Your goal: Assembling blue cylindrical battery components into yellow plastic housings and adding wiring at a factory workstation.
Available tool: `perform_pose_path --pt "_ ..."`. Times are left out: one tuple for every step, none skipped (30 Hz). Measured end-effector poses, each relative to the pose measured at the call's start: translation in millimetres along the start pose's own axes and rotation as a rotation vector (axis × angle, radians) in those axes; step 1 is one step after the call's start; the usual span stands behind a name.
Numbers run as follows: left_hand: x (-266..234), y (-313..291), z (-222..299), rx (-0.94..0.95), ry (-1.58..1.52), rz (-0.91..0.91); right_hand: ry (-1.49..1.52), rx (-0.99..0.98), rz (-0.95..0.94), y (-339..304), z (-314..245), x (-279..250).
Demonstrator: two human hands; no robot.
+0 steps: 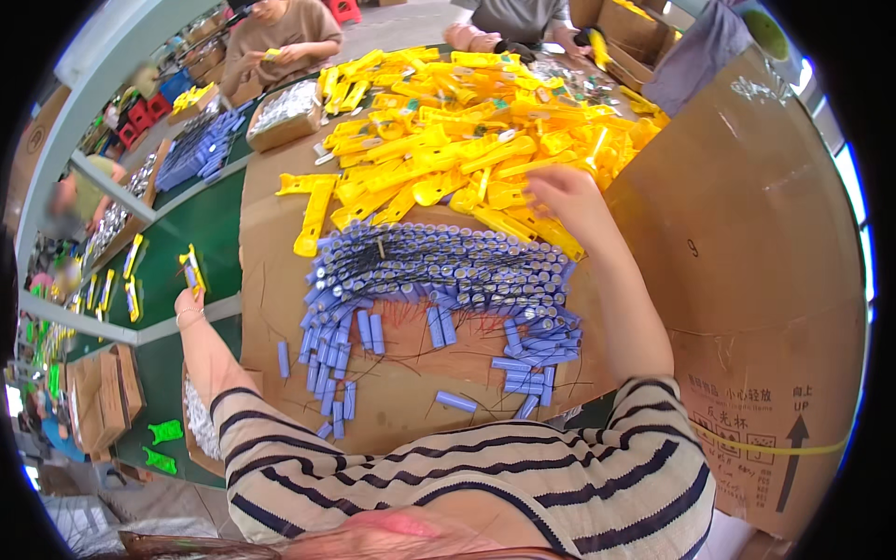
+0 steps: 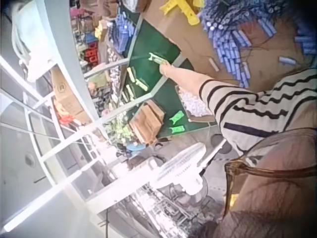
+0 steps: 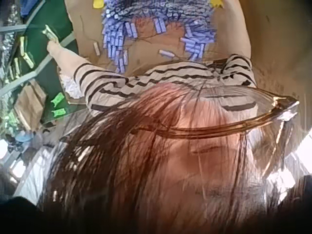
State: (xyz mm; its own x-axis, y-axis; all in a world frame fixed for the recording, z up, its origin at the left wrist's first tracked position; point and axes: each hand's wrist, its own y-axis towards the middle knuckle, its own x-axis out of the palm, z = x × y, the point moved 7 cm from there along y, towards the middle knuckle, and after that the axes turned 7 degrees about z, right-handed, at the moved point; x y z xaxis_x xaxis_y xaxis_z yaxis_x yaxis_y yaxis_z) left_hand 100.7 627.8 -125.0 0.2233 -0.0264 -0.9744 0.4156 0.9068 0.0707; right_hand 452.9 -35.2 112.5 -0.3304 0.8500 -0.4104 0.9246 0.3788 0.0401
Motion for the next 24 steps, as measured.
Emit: perform_pose_path --pt "-25 -1 -41 -0.275 -0.448 0.088 -0.083 -0.104 0.014 29 -4 10" --pt "-42 -6 -74 -0.531 -0.902 0.177 -0.197 -0.243 0.042 61 -8 21" --pt "-46 -15 -96 -0.776 -1.362 0.263 -0.314 -0.380 0.073 91 -10 36" --pt "-62 -19 -95 -0.722 -1.284 0.170 -0.355 -0.412 0.126 117 -11 48" --pt "-69 -27 -85 -0.718 -1.290 0.176 -0.406 -0.443 0.188 140 -13 59" --pt "-84 -34 -56 -0.679 -1.041 0.335 -0.478 -0.502 0.210 163 -13 59" --pt "-113 -45 -49 -0.645 -0.779 0.514 -0.528 -0.573 0.215 183 -20 70" --pt "-130 -48 -108 -0.481 -1.079 0.610 -0.455 -0.616 0.189 196 -46 100" --pt "-115 -79 -3 -0.396 -1.054 0.271 -0.572 -0.536 0.116 223 -19 89" --pt "-149 -132 48 -0.245 -1.097 0.240 -0.619 -0.496 0.008 239 -16 103" --pt "-178 -180 78 -0.136 -0.990 0.277 -0.605 -0.504 0.009 255 -20 114" --pt "-188 -220 93 0.055 -1.079 0.219 -0.573 -0.514 -0.037 270 -24 130" --pt "-211 -271 122 0.241 -1.045 0.228 -0.540 -0.525 -0.089 279 -27 149" --pt "-218 -312 129 0.299 -1.049 0.202 -0.521 -0.568 -0.124 280 -36 173" --pt "-223 -351 142 0.233 -1.056 0.257 -0.506 -0.607 -0.158 278 -44 197" --pt "-230 -386 145 0.381 -0.813 0.254 -0.467 -0.629 -0.192 261 -57 229" --pt "-229 -413 150 0.529 -0.575 0.236 -0.685 -0.657 -0.232 249 -65 255" --pt "-221 -427 155 0.516 -0.647 0.199 -0.837 -0.626 -0.284 244 -62 271" --pt "-212 -437 159 0.499 -0.719 0.162 -0.990 -0.593 -0.338 239 -55 284" --pt "-203 -445 157 0.487 -0.711 0.171 -0.982 -0.606 -0.347 228 -55 294" --pt "-188 -446 145 0.323 -0.893 0.149 -0.990 -0.486 -0.236 223 -50 291" --pt "-177 -446 135 0.156 -1.075 0.127 -0.997 -0.364 -0.123 222 -48 283" --pt "-177 -446 129 0.148 -1.076 0.136 -0.997 -0.376 -0.128 218 -50 284" --pt "-185 -442 118 0.155 -1.077 0.205 -1.036 -0.360 -0.111 216 -52 282"
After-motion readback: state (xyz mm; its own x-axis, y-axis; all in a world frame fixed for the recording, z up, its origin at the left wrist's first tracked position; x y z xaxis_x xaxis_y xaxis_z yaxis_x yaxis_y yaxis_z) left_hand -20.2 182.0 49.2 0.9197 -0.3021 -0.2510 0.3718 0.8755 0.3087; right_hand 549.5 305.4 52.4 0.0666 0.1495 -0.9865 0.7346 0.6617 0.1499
